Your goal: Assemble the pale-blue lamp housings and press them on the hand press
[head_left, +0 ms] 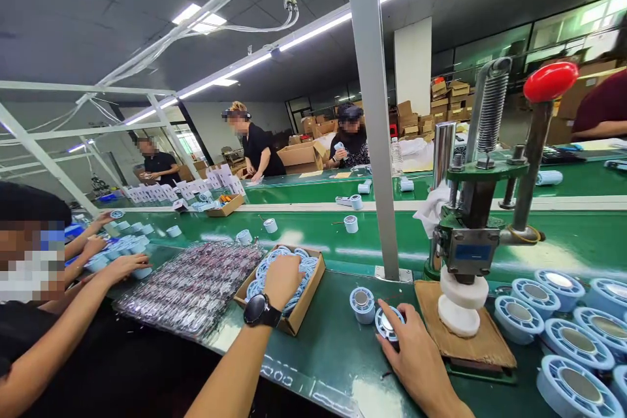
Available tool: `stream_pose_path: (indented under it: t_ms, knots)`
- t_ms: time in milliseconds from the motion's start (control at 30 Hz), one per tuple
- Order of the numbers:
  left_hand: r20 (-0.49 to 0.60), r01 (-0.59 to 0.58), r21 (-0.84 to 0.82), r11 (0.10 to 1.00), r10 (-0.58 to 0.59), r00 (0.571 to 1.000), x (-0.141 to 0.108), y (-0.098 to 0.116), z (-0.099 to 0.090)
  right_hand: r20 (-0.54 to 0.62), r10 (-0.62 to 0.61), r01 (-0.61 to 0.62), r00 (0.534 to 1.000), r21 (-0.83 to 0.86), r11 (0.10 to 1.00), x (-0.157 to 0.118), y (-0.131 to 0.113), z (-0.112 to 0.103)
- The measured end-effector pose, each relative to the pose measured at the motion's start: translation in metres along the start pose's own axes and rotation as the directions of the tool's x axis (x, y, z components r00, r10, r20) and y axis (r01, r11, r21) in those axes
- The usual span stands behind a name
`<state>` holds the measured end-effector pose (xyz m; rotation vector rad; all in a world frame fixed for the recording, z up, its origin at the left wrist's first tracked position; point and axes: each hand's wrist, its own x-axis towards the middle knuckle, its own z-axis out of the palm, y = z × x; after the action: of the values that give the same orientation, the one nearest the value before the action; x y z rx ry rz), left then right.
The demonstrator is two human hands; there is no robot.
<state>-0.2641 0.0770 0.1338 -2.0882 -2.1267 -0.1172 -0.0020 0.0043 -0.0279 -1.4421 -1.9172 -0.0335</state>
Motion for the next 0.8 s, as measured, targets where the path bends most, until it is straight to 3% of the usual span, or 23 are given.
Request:
stream_pose_path:
  t_ms: [200, 367, 500, 667, 733, 800]
  knots:
    - [0.047, 0.015, 0.115, 0.993, -0.02, 0.999, 0.013, -0.004, 0.007, -0.042, -0.136, 0.136, 0.99, 0.012, 0.991, -0.066, 0.043, -0.032]
    - [0.035, -0.032, 0.099, 0.995, 0.029, 0.999, 0.026, -0.013, -0.002, -0.029, -0.099, 0.1, 0.995, 0.042, 0.994, -0.104, 0.073, -0.068]
    - [-0.047, 0.005, 0.064, 0.998, -0.002, 0.999, 0.036, -0.017, -0.009, -0.061, -0.027, 0.034, 0.998, 0.112, 0.993, -0.105, 0.074, -0.088]
    - [-0.067, 0.123, -0.027, 0.992, -0.125, 0.99, 0.051, -0.027, -0.014, 0.009, 0.01, -0.011, 1.0, 0.216, 0.976, -0.095, 0.067, -0.107]
    - [-0.064, 0.171, -0.061, 0.983, -0.175, 0.983, 0.048, -0.026, -0.014, 0.019, 0.066, -0.069, 0.998, 0.247, 0.967, -0.093, 0.066, -0.109]
    - [-0.171, 0.206, -0.159, 0.966, -0.232, 0.957, 0.032, -0.013, -0.01, 0.015, 0.125, -0.125, 0.992, 0.254, 0.959, -0.093, 0.065, -0.107]
